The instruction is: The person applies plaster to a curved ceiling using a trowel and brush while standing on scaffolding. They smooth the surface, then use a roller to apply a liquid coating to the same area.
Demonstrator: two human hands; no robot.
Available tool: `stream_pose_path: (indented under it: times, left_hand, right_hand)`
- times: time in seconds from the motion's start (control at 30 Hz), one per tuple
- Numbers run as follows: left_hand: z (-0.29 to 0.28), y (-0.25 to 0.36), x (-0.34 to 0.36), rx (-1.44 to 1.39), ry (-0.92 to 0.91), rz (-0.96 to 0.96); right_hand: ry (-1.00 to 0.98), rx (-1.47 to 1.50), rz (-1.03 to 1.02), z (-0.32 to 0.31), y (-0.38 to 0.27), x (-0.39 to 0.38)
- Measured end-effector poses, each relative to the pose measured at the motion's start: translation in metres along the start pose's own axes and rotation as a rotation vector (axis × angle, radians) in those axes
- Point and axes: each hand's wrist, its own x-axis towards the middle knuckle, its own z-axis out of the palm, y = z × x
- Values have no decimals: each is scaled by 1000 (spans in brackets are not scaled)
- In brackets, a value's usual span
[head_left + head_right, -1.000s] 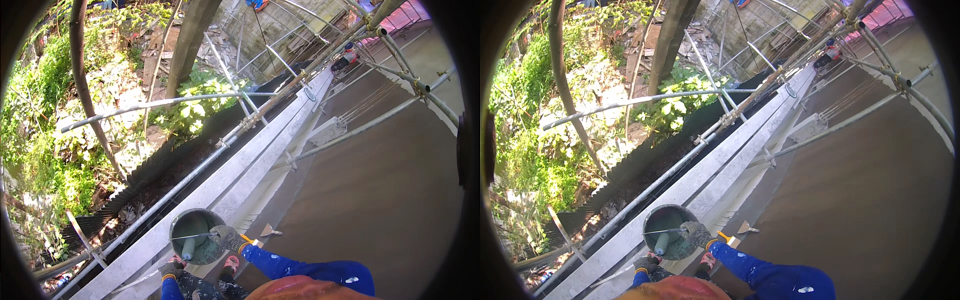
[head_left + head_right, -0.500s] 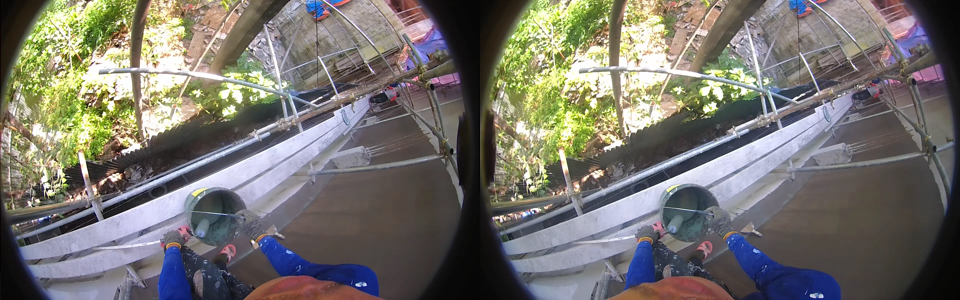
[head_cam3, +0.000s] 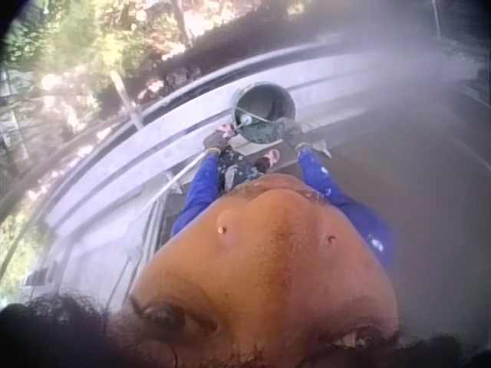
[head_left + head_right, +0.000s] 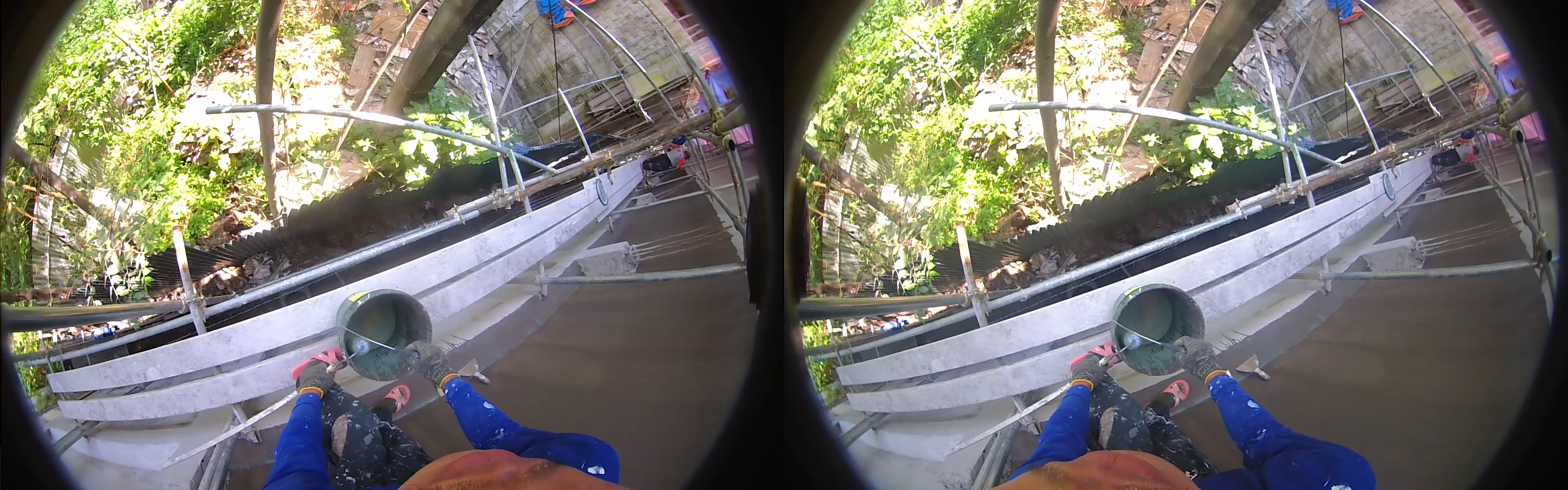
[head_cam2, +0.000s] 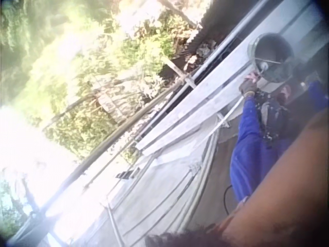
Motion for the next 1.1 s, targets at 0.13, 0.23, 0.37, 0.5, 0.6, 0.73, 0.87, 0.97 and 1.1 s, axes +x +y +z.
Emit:
stream_pose_path:
  times: [0.13, 0.23, 0.37, 0.5, 0.6, 0.73, 0.87, 0.97, 1.1]
  left_hand:
    - [19, -21, -6, 39, 55, -119]
    - [40, -24, -4, 33, 90, -96]
    - [29, -13, -41, 31, 128, -16]
    - [-8, 15, -97, 64, 65, -92]
    - [-30, 27, -131, 129, -19, -117]
    - [-48, 54, -183, 193, 50, -34]
    - [-64, 79, -218, 260, 49, -46]
    - [-70, 84, -229, 308, 28, 10]
    - [-88, 128, -236, 398, 11, 87]
  right_hand:
    - [-169, -38, -210, -14, -50, 0]
    - [-149, -76, -98, -14, -57, -2]
    - [-150, -45, -11, -11, -89, -20]
    - [6, 107, 5, -33, -97, -56]
    - [57, 255, 19, -53, -86, -88]
    - [80, 362, 66, -58, -75, -135]
    - [132, 336, -38, -69, -84, -175]
    - [100, 337, -75, -77, -74, -186]
    - [180, 463, -28, -58, -27, -176]
